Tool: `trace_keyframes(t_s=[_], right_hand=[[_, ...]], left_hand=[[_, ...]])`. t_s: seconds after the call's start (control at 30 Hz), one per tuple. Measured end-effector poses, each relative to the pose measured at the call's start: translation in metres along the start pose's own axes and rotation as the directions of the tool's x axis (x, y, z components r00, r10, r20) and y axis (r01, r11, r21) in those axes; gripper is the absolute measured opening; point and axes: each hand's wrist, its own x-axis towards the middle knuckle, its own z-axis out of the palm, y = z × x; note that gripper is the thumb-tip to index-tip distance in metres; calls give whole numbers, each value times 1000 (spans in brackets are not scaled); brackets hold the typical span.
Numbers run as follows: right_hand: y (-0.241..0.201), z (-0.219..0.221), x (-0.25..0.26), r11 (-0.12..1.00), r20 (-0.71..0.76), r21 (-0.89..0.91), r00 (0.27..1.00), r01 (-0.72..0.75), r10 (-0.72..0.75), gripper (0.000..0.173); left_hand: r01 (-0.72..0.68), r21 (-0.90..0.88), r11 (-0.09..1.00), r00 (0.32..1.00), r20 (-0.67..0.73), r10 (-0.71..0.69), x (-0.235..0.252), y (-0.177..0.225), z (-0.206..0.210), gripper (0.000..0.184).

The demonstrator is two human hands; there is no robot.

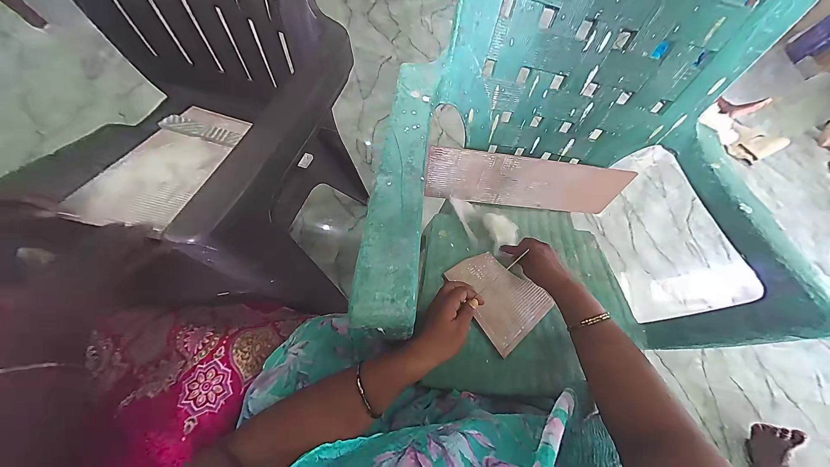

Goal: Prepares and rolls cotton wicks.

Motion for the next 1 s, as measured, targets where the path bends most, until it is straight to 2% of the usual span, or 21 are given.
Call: trace_keyframes(t_s=[0.2, 0.27, 0.33, 0.4, 0.47, 0.53, 0.63, 0.73, 0.83, 0.93, 1.0], right_hand=[[10, -13, -4, 959, 246, -281, 969, 47, 24, 73], [9, -16, -5, 938, 282, -342, 959, 63, 39, 82], [9, -20, -8, 959, 207, -278, 978, 48, 10, 72], [13, -18, -11, 996, -37, -74, 998, 42, -45, 48], [14, -16, -10, 998, -240, 58, 971, 31, -16, 29], [9, -15, -6, 993, -295, 117, 955, -12, 46, 22], [8, -8, 4, 997, -222, 67, 974, -31, 45, 17], [12, -2, 12, 998, -105, -20, 993, -63, 60, 25], [14, -2, 15, 998, -76, -37, 996, -43, 40, 30], [16, -9, 7, 998, -3, -51, 1000, 29, -29, 46], [19, -17, 1, 996, 98, -62, 994, 63, -57, 62]], left_hand=[[-7, 23, 1000, 1000, 18, 6, 0, -2, 1, 30], [5, 34, 999, 1000, 28, -6, 1, -2, 1, 31], [6, 42, 999, 999, 32, -7, 2, -2, 1, 31], [4, 46, 999, 1000, 26, -5, 1, -2, 1, 31], [12, 48, 999, 1000, 27, -13, 0, -3, 2, 31], [22, 53, 998, 999, 38, -24, -1, -2, 3, 31], [23, 58, 998, 998, 49, -26, 0, -1, 2, 31], [26, 41, 999, 998, 48, -28, 1, -1, 0, 31], [41, 31, 999, 998, 54, -43, 2, 1, -2, 31], [53, 28, 998, 996, 71, -55, 2, 5, -3, 31], [66, 33, 997, 994, 80, -68, 4, 5, -3, 32]])
